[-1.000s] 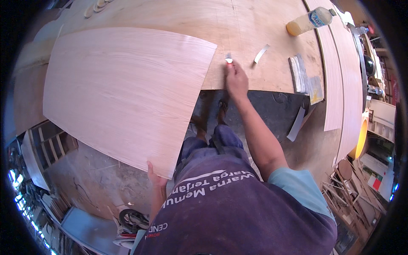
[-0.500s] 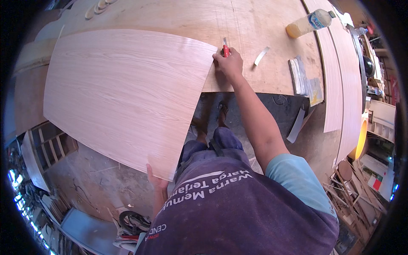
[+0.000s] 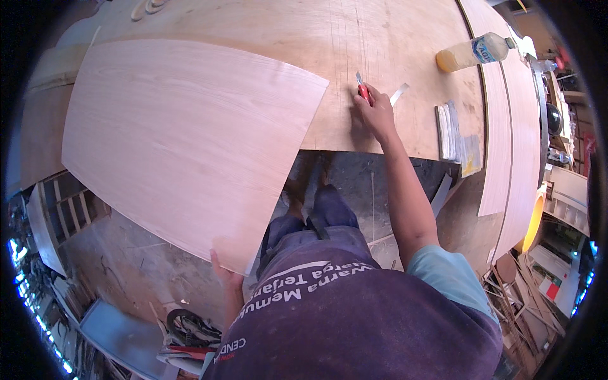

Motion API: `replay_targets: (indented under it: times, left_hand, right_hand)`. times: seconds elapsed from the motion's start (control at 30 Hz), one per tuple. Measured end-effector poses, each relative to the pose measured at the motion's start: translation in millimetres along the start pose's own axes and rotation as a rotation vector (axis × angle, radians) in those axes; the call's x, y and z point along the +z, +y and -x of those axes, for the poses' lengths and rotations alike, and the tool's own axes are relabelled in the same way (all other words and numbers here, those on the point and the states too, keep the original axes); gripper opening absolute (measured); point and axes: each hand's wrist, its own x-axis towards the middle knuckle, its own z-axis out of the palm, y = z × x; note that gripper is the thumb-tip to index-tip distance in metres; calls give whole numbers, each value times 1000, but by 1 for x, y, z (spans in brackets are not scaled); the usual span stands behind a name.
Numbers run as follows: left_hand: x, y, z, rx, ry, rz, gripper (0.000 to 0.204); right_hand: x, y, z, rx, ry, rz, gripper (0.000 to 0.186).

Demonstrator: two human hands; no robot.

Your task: The person applies wood veneer edging to the side of a large wooden board, using a small block to press it down and a utility knife to trim the excess.

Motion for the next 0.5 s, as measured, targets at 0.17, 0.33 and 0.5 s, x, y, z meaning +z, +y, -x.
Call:
replay_targets:
  times: [0.17,0.33,0.5]
  left_hand:
    - [17,-5,11,105,-13,-282,73]
    - [32,-11,9,121,179,-384,77]
    - [46,-19,7,112,232,-426,78]
  right_hand:
    - [1,11,2,-138,-29,-63,43]
    - [11,-21,-2,-10,-111,-195,41]
    - [6,-34,4,-169,-60,151,44]
